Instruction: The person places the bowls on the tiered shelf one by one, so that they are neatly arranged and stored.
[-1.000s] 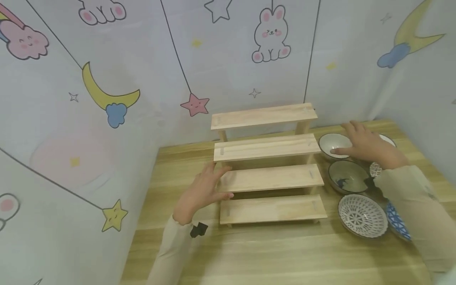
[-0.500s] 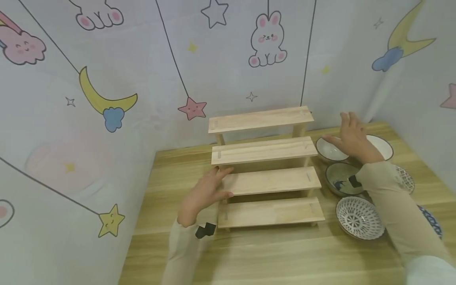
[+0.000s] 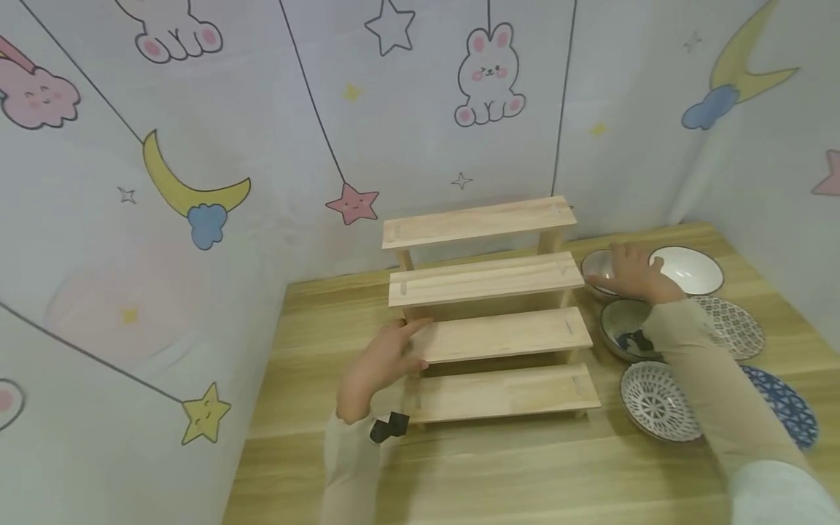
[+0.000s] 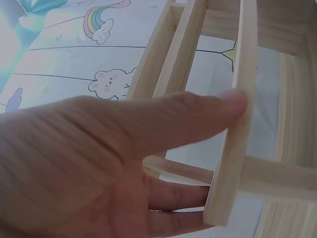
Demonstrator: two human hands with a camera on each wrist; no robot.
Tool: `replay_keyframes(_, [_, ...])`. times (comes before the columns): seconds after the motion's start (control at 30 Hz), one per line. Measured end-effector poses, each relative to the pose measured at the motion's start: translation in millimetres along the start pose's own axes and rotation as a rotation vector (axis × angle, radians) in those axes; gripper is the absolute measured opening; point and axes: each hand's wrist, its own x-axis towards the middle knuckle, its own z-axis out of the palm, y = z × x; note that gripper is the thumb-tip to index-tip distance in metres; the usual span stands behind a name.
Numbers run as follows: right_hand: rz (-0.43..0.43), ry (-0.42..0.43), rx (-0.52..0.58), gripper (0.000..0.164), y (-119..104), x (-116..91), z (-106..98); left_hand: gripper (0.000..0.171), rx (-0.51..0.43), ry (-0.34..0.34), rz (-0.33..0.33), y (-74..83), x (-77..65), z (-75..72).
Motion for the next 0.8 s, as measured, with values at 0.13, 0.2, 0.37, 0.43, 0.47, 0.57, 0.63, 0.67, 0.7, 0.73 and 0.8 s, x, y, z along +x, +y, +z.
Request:
replay_keyframes(0.13, [0.016, -0.037, -0.019, 0.113, -0.3, 3.1, 6.0, 0.069, -0.006, 0.018, -0.017, -1.2, -3.0, 0.9])
replay_keyframes(0.2, [0.013, -0.039, -0.02, 0.115, -0.3, 3.2, 5.6, 0.068, -0.007, 0.024, -0.019, -1.7, -4.0, 1.7])
replay_keyframes(0.37, [-0.007, -0.054, -0.005, 0.115, -2.8, 0.6, 1.2, 0.067, -0.03, 0.032, -0.016, -3.2, -8.1, 4.3])
replay_keyframes(0.43, [-0.016, -0.065, 0.005, 0.114, -3.7, -0.2, 0.2, 0.065, -0.04, 0.032, -0.014, -4.1, -9.9, 5.3])
replay_keyframes(0.47, [-0.022, -0.07, 0.012, 0.114, -3.9, -0.5, -0.2, 0.064, -0.043, 0.031, -0.01, -4.6, -10.8, 5.7])
replay_keyframes(0.57, [-0.038, -0.08, 0.033, 0.112, -3.7, -0.4, -0.9, 0.059, -0.038, 0.028, 0.009, -6.6, -12.0, 7.0])
replay_keyframes(0.63, [-0.046, -0.08, 0.038, 0.11, -3.2, -0.1, -1.7, 0.057, -0.023, 0.029, 0.025, -7.4, -11.8, 7.4])
replay_keyframes(0.67, [-0.048, -0.079, 0.037, 0.109, -2.7, 0.1, -2.0, 0.056, -0.017, 0.03, 0.033, -7.8, -11.3, 7.7])
replay_keyframes(0.7, [-0.051, -0.076, 0.036, 0.108, -2.0, 0.6, -2.2, 0.056, -0.012, 0.032, 0.037, -7.8, -10.6, 7.9])
replay_keyframes(0.73, [-0.054, -0.071, 0.032, 0.107, -1.3, 0.9, -2.2, 0.056, -0.013, 0.03, 0.036, -7.6, -9.9, 7.8])
replay_keyframes(0.8, [-0.065, -0.058, 0.02, 0.105, 1.0, 1.8, -1.3, 0.056, -0.013, 0.023, 0.034, -6.7, -8.7, 7.7])
